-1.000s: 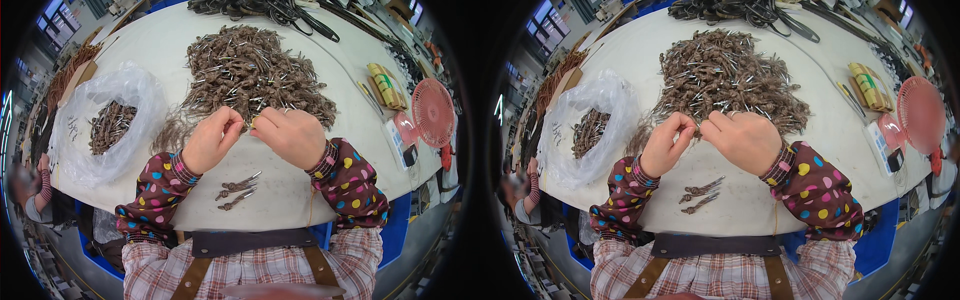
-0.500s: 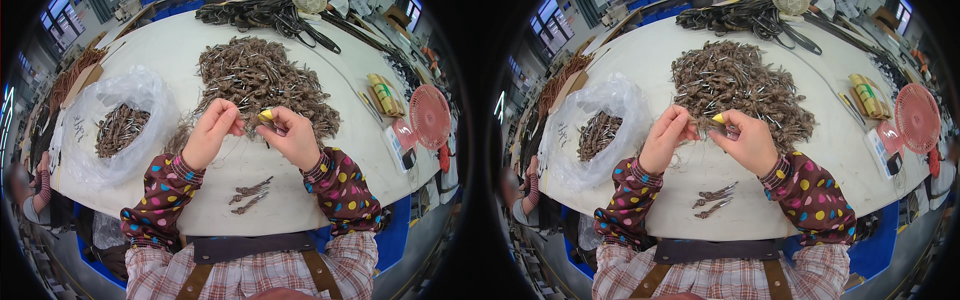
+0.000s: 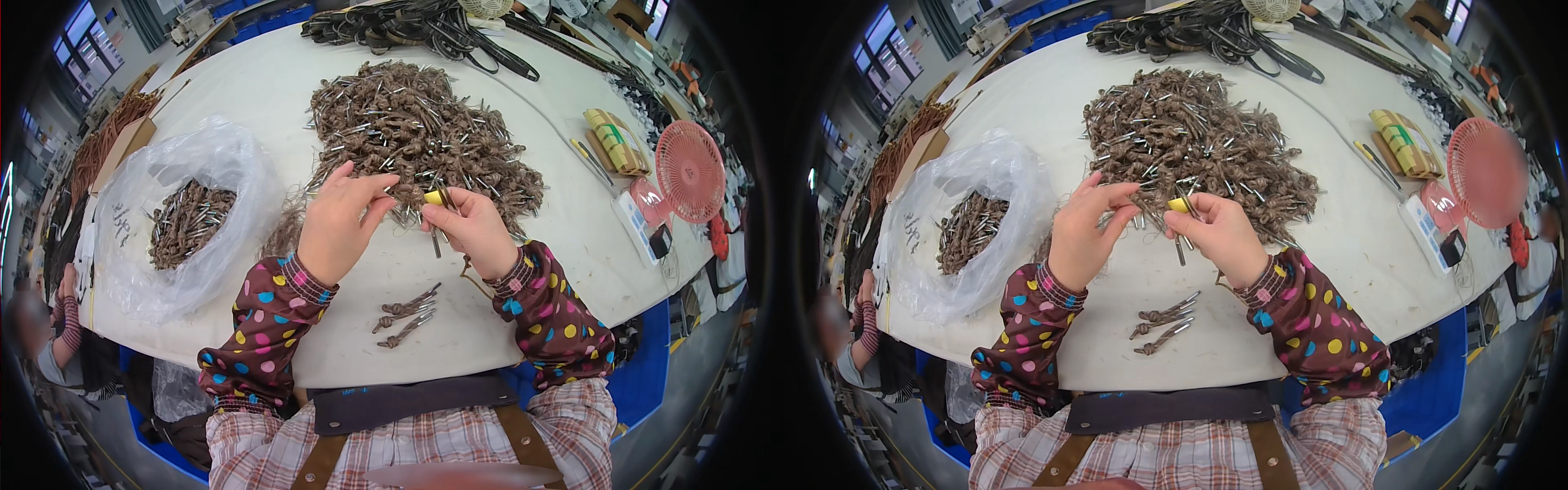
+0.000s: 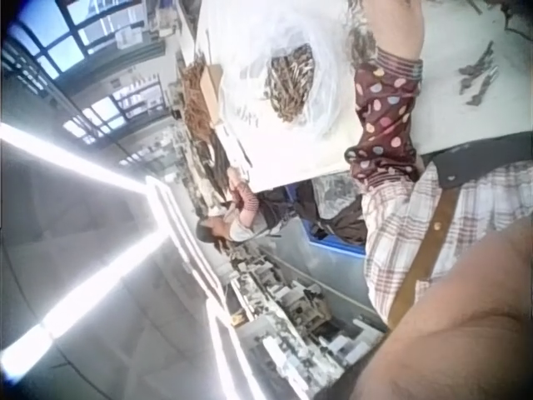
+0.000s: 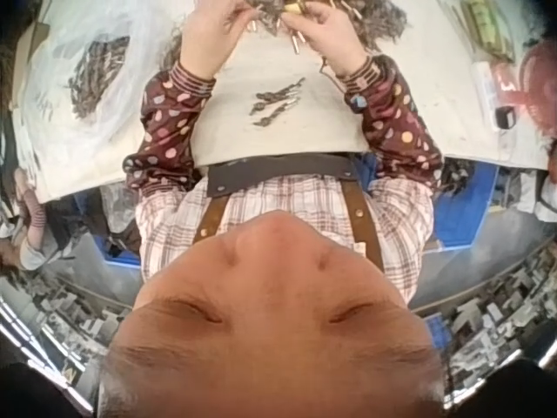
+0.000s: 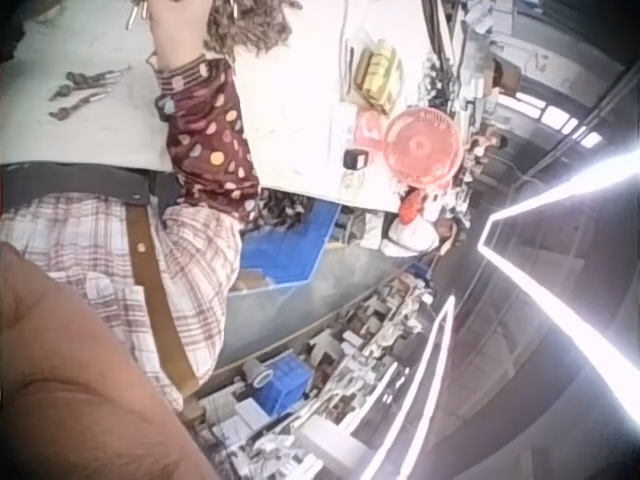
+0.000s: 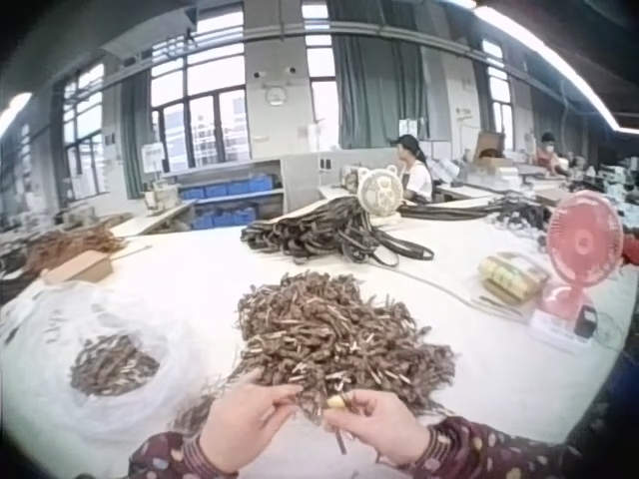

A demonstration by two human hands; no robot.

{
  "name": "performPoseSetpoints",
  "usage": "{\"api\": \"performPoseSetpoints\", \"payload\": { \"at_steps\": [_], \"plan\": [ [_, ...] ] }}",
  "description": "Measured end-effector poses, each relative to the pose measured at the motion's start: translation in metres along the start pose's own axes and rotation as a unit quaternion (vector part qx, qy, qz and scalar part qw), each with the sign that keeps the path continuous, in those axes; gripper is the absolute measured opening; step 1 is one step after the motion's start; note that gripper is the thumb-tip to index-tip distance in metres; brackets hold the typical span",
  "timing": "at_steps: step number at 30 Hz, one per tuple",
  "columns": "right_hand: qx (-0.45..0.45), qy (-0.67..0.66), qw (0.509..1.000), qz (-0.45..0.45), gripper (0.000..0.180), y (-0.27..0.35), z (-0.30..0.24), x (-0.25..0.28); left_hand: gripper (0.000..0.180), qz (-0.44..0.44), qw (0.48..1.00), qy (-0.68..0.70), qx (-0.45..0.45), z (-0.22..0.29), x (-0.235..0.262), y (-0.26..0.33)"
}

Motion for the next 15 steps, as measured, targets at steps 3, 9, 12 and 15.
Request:
{"api": "performPoseSetpoints", "payload": {
  "at_steps": [3, 9, 12, 15],
  "plan": [
    [-0.098, -0.013, 0.995, -0.019, 0.015, 0.0, 0.004, 0.007, 0.022, 0.076, 0.971, -0.136, -0.18, -0.008, -0.006, 0.001],
    [-0.147, -0.052, 0.985, -0.07, 0.015, 0.0, 0.013, 0.013, 0.019, 0.077, 0.963, -0.143, -0.217, -0.011, -0.009, -0.004],
    [-0.15, -0.062, 0.981, -0.107, 0.018, 0.0, 0.016, 0.012, 0.014, 0.026, 0.992, -0.057, -0.109, -0.01, -0.014, -0.001],
    [-0.124, -0.034, 0.985, -0.119, 0.018, 0.001, 0.017, 0.009, 0.013, -0.022, 0.999, 0.023, -0.012, -0.012, -0.014, 0.001]
  ]
}}
Point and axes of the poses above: each hand's wrist, its own y-axis away from the middle knuckle, its own x-axis out of the back of the hand, z = x × y, the point moved 1 cm from there along -y, towards the middle knuckle, and after that the axes turned 11 degrees about x, right-handed, at the moved point
